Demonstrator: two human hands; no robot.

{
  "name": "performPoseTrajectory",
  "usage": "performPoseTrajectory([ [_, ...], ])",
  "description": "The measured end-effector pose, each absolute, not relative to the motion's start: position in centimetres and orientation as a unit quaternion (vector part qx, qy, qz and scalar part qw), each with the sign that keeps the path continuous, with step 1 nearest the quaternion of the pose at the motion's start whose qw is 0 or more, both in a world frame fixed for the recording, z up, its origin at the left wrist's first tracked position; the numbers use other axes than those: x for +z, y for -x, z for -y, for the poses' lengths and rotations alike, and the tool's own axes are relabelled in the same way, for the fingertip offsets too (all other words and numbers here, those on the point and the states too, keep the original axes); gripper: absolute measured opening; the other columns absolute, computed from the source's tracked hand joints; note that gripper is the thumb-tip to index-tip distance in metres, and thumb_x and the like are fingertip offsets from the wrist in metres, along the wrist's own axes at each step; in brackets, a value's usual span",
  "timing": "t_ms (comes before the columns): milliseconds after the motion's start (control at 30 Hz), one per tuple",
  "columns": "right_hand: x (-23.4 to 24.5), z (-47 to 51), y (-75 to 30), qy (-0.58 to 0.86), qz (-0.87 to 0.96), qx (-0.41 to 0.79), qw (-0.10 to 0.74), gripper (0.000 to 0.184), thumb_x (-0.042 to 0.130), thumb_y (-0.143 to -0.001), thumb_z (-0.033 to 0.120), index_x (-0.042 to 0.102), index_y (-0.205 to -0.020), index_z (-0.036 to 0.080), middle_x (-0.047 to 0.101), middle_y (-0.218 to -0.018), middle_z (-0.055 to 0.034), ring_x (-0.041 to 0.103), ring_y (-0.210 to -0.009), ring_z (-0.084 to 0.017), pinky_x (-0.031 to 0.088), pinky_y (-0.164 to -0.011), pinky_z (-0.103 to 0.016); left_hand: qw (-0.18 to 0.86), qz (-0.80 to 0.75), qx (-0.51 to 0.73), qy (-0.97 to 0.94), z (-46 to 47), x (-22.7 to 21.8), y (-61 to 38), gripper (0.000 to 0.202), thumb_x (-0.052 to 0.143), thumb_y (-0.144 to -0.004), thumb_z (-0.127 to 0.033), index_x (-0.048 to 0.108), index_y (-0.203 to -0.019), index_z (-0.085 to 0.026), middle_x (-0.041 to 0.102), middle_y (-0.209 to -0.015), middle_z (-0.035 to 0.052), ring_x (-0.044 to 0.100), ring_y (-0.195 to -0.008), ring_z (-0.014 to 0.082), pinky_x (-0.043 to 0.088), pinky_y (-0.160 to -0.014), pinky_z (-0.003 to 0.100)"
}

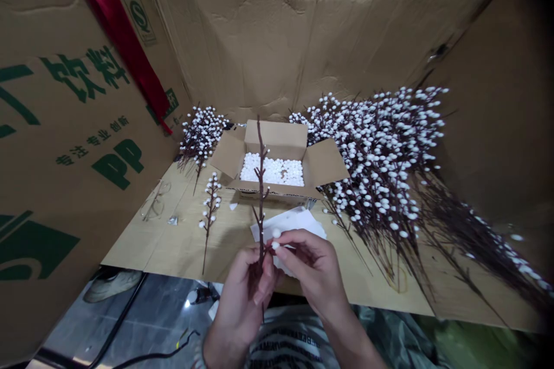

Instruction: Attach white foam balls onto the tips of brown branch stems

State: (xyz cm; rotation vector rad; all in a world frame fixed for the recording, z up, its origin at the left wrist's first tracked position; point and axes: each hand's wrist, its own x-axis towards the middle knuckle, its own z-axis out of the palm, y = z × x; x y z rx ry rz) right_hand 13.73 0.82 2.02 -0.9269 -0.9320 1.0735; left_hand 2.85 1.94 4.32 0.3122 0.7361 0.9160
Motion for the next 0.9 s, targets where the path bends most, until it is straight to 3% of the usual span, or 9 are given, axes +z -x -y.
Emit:
performPoseTrajectory([
  [200,1.11,-0.90,-14.11,0.410,0.450,0.464,0.644,0.008,0.069,-0.081,0.022,0.075,-0.085,0.025,0.073,-0.082,-0.0015,0.067,-0.078,-0.015,0.052,-0.070,-0.022,0.833,-0.327,0.416,-0.165,-2.01,4.07,-2.71,0.027,0.066,-0.062,-0.028,0.052,-0.042,-0.016,0.037,-0.030,-0.0088,0.022,-0.031,0.0015,0.028,-0.040,0.016],
  [500,1.25,-0.61,-13.98,0.403,0.462,0.449,0.650,0.008,0.068,-0.082,0.022,0.074,-0.086,0.027,0.072,-0.081,-0.0003,0.065,-0.076,-0.013,0.050,-0.069,-0.021,0.823,-0.344,0.414,-0.181,-1.95,3.79,-2.80,0.028,0.067,-0.061,-0.030,0.052,-0.043,-0.016,0.036,-0.032,-0.0089,0.020,-0.031,0.0013,0.018,-0.036,0.017],
  [900,1.85,-0.61,-13.92,0.401,0.479,0.413,0.663,0.007,0.068,-0.081,0.023,0.075,-0.082,0.026,0.072,-0.080,-0.0029,0.066,-0.076,-0.015,0.052,-0.069,-0.025,0.792,-0.372,0.430,-0.222,-1.81,3.48,-2.67,0.028,0.064,-0.064,-0.032,0.050,-0.045,-0.016,0.038,-0.034,-0.0085,0.022,-0.033,0.0017,0.018,-0.037,0.017],
])
